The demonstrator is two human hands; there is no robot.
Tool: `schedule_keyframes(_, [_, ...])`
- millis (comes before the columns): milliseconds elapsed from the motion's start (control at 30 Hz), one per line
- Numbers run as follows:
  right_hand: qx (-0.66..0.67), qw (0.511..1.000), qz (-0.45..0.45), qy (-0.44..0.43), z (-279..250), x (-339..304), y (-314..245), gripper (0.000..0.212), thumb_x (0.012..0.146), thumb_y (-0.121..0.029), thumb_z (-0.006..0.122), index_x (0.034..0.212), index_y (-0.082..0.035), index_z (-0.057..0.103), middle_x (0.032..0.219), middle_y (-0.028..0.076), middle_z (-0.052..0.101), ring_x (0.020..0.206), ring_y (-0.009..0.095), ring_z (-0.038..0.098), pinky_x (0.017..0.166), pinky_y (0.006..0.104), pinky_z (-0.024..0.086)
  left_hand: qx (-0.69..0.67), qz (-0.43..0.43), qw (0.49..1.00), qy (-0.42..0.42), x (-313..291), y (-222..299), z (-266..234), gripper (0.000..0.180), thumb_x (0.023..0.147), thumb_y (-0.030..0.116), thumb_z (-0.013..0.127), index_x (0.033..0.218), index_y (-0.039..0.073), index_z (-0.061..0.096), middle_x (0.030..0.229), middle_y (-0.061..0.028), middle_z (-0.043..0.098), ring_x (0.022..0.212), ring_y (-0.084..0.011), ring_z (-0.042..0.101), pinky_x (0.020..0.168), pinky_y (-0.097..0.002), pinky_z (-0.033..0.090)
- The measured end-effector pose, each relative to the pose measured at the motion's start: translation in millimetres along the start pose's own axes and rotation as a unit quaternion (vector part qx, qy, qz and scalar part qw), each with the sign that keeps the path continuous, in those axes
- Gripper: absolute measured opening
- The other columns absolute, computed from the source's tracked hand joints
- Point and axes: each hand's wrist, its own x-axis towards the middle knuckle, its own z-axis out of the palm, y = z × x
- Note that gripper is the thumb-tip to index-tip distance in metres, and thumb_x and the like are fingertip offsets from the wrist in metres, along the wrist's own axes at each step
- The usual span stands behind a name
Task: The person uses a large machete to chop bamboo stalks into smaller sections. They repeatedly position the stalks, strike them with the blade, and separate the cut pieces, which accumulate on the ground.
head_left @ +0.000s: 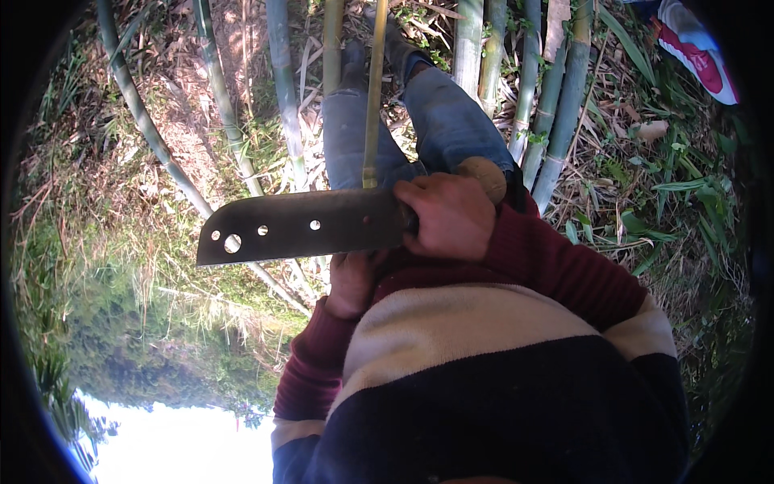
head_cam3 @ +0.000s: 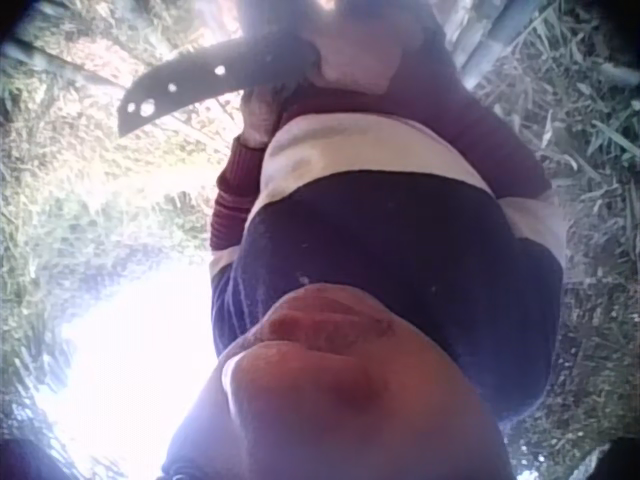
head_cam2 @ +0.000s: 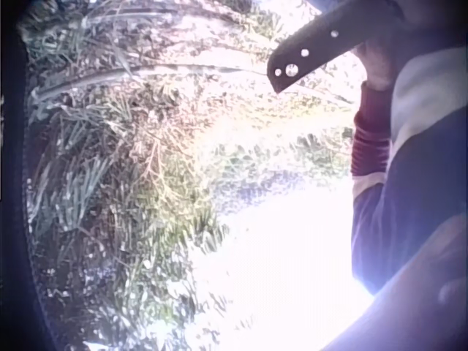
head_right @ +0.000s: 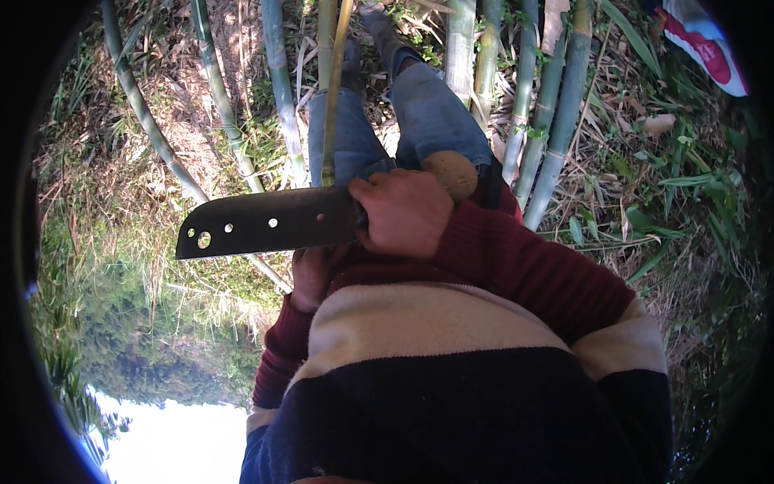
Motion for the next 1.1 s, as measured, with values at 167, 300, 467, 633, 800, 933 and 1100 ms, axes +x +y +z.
schedule_keyframes(167, [0.012,1.000,0.003,-0.010,-2,1,3,0.035,0.066,-0.027,0.074,0.092,-0.008,0.061,0.083,0.010,0.066,0.080,0.032,0.068,0.068,0.0428,0.054,-0.023,-0.035,0.998,-0.044,-3,6,-3,0.046,0.087,0.017,0.073,0.131,0.008,0.060,0.109,-0.0125,0.068,0.097,-0.0309,0.069,0.082,-0.0415,0.055])
schedule_keyframes(300, [0.035,0.999,-0.006,-0.014,2,0,11,0.031,0.064,-0.027,0.074,0.086,-0.009,0.062,0.082,0.010,0.067,0.081,0.032,0.068,0.069,0.0436,0.054,-0.009,-0.004,0.999,-0.032,0,14,-9,0.038,0.088,0.018,0.071,0.126,0.013,0.065,0.113,-0.0107,0.068,0.099,-0.0302,0.069,0.084,-0.0402,0.055])
schedule_keyframes(467, [0.042,0.999,-0.017,-0.015,5,-4,16,0.032,0.062,-0.030,0.074,0.083,-0.010,0.061,0.081,0.009,0.067,0.081,0.031,0.068,0.070,0.0432,0.053,-0.137,-0.108,0.984,-0.043,-21,15,-1,0.037,0.085,0.012,0.071,0.122,0.013,0.069,0.123,-0.0126,0.065,0.102,-0.0312,0.068,0.087,-0.0400,0.054])
schedule_keyframes(633, [0.041,0.999,-0.034,-0.010,3,-10,22,0.033,0.061,-0.031,0.075,0.083,-0.010,0.061,0.080,0.009,0.065,0.079,0.031,0.067,0.068,0.0433,0.051,-0.060,-0.063,0.994,-0.063,-21,29,-15,0.037,0.083,0.006,0.070,0.119,0.010,0.070,0.121,-0.0117,0.066,0.112,-0.0272,0.065,0.093,-0.0384,0.052])
schedule_keyframes(800, [0.020,0.998,-0.058,0.013,3,-17,28,0.033,0.062,-0.031,0.074,0.085,-0.011,0.061,0.081,0.009,0.066,0.079,0.032,0.067,0.067,0.0441,0.051,0.017,-0.044,0.997,-0.060,-22,36,-10,0.031,0.092,0.009,0.063,0.123,0.006,0.065,0.125,-0.0103,0.064,0.116,-0.0259,0.063,0.096,-0.0372,0.050])
schedule_keyframes(933, [-0.005,1.000,-0.012,-0.011,-6,-14,26,0.032,0.064,-0.029,0.074,0.087,-0.010,0.061,0.083,0.010,0.066,0.079,0.033,0.067,0.068,0.0449,0.052,-0.632,-0.353,0.690,-0.007,4,32,7,0.030,0.098,0.014,0.059,0.126,0.002,0.059,0.122,-0.0080,0.064,0.109,-0.0221,0.063,0.092,-0.0367,0.051])
schedule_keyframes(1100, [0.006,1.000,0.003,0.009,-13,-16,15,0.033,0.067,-0.028,0.073,0.091,-0.009,0.061,0.083,0.010,0.067,0.080,0.033,0.068,0.068,0.0449,0.054,-0.430,-0.332,0.840,0.008,40,44,-11,0.027,0.102,0.016,0.050,0.120,-0.003,0.058,0.111,-0.0153,0.064,0.103,-0.0216,0.061,0.087,-0.0358,0.049])
